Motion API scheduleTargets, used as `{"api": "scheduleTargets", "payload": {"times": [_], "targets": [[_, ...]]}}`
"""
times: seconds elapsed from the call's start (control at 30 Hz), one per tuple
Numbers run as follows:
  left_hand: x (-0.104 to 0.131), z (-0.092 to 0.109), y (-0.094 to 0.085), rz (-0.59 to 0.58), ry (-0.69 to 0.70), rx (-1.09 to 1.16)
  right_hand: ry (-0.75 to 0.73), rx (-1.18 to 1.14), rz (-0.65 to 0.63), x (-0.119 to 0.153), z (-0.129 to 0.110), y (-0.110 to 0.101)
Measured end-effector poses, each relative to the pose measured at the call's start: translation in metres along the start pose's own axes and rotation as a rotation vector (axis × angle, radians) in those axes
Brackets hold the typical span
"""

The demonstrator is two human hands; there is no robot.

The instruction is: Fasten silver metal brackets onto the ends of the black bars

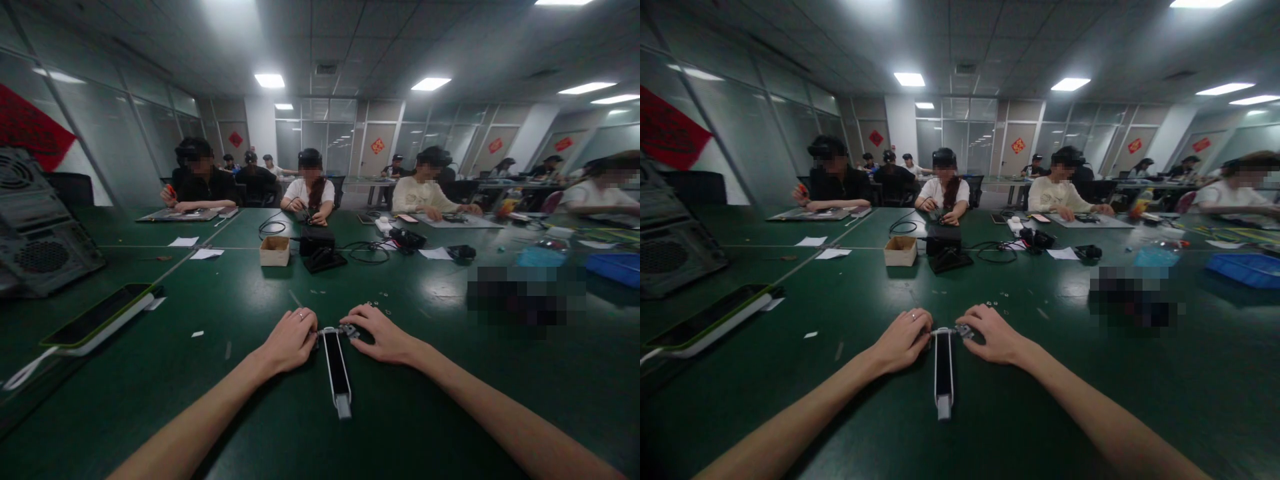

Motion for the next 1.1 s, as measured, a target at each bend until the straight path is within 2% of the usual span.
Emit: {"api": "scheduleTargets", "payload": {"times": [0.33, 0.6, 1.1], "targets": [[0.0004, -0.0003, -0.0006, 0.036, -0.043, -0.009, 0.036, -0.078, 0.0, -0.0018, 0.0079, 0.0091], [0.0006, -0.0004, -0.002, 0.041, -0.012, 0.01, 0.031, -0.071, -0.04, -0.0008, 0.0065, 0.0082], [-0.0007, -0.0026, -0.0006, 0.034, 0.028, 0.057, -0.049, -0.012, -0.025, -0.0019, -0.0014, 0.0097]]}}
Point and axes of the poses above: each hand's wrist, its own x-axis away from the middle knuckle, its own y-axis out of the palm, z = x × y, the point moved 5 cm from there along -x, towards the middle knuckle, and after that the axes turned 10 degrees about -z, right-handed, at the moved point
